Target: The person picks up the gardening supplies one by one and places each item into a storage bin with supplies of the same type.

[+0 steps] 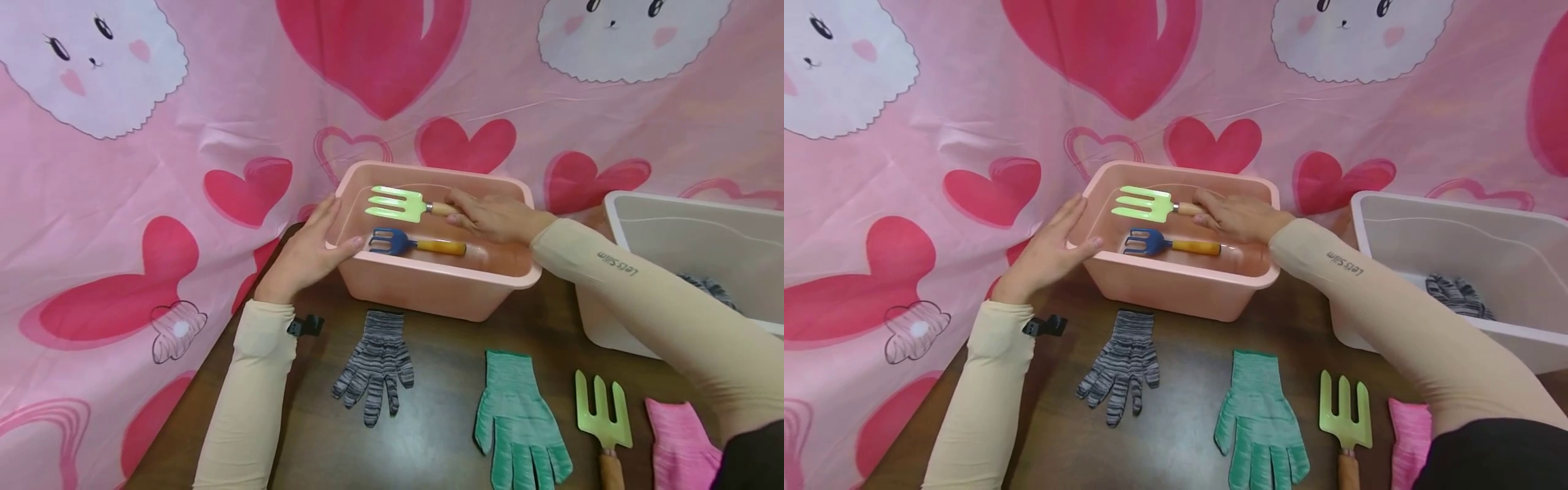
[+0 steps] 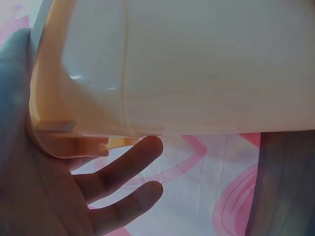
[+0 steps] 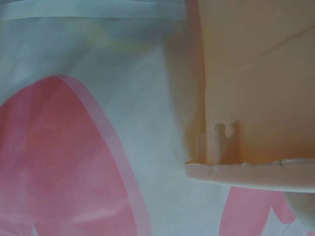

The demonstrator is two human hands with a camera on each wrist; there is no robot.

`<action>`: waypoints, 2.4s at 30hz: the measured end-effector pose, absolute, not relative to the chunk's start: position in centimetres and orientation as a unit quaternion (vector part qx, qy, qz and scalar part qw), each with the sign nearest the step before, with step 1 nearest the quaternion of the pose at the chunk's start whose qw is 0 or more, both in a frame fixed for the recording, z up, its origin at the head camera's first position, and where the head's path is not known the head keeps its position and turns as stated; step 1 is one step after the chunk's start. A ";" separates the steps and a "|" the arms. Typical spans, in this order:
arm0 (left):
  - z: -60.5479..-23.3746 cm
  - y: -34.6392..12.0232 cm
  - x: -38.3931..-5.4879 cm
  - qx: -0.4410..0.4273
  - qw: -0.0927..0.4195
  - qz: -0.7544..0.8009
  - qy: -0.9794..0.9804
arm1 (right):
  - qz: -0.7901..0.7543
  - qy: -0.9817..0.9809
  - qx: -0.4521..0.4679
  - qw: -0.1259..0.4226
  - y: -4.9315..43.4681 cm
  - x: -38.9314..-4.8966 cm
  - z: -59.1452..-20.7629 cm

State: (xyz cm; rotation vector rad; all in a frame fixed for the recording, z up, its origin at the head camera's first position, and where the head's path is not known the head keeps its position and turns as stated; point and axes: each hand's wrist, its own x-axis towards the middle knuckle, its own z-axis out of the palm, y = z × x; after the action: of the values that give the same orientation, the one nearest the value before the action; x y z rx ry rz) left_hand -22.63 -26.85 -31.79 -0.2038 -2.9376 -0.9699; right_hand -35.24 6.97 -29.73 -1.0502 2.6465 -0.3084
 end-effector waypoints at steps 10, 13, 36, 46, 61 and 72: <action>-31.6 -26.7 -22.6 -0.063 0.022 -0.307 -0.949 | -0.070 0.926 -0.343 0.139 6.8 -34.9 -29.6; -31.5 -26.7 -22.5 -0.061 0.023 -0.309 -0.949 | -0.073 0.926 -0.347 0.130 6.8 -34.9 -29.4; -31.5 -26.7 -22.2 -0.066 0.014 -0.319 -0.945 | -0.164 0.947 -0.257 -0.095 11.6 -24.4 -24.1; -31.7 -26.9 -22.2 -0.059 0.009 -0.331 -0.942 | -0.154 0.939 -0.287 -0.113 15.3 -17.8 -25.8; -31.6 -26.6 -22.0 -0.061 0.012 -0.337 -0.939 | -0.133 0.973 -0.188 0.018 20.2 -7.5 -33.7; -31.2 -26.6 -21.8 -0.071 0.011 -0.330 -0.941 | -0.117 0.969 -0.033 0.214 21.4 -3.3 -38.5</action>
State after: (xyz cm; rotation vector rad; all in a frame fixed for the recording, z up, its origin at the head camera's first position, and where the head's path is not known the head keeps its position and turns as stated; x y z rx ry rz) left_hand -21.84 -26.55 -31.16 -0.2225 -2.9358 -1.0298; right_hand -3.27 21.40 -38.49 -0.0907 2.6901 -0.3245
